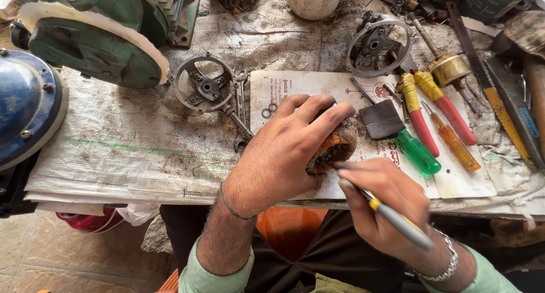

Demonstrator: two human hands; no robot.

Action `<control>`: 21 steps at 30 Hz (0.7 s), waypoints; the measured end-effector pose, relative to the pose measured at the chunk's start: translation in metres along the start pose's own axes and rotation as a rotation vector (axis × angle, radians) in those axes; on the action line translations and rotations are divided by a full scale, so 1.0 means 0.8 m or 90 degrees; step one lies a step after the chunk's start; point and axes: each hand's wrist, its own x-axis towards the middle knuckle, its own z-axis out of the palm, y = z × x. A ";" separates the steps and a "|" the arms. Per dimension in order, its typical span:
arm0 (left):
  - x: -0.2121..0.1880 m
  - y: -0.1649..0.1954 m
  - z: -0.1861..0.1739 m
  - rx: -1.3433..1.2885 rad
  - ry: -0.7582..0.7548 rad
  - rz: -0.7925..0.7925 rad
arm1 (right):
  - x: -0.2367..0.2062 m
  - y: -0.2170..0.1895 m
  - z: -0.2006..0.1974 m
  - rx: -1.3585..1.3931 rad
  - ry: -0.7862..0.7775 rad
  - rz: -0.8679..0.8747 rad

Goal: The person holds a small motor component on a cloth-covered workbench and repeatedly scrapes its surface with a screwdriver-like hand tool, rotating the part with the other hand to work around it. The scraping continues over the same part throughout the episode.

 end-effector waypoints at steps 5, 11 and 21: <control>-0.001 -0.002 0.000 0.004 0.004 0.007 | 0.006 -0.005 0.000 -0.006 0.002 0.013; -0.001 -0.002 0.003 0.014 0.004 0.002 | 0.013 -0.011 -0.001 -0.007 -0.002 0.006; -0.001 -0.002 0.001 0.012 0.000 0.012 | 0.005 -0.002 0.006 0.004 0.018 0.019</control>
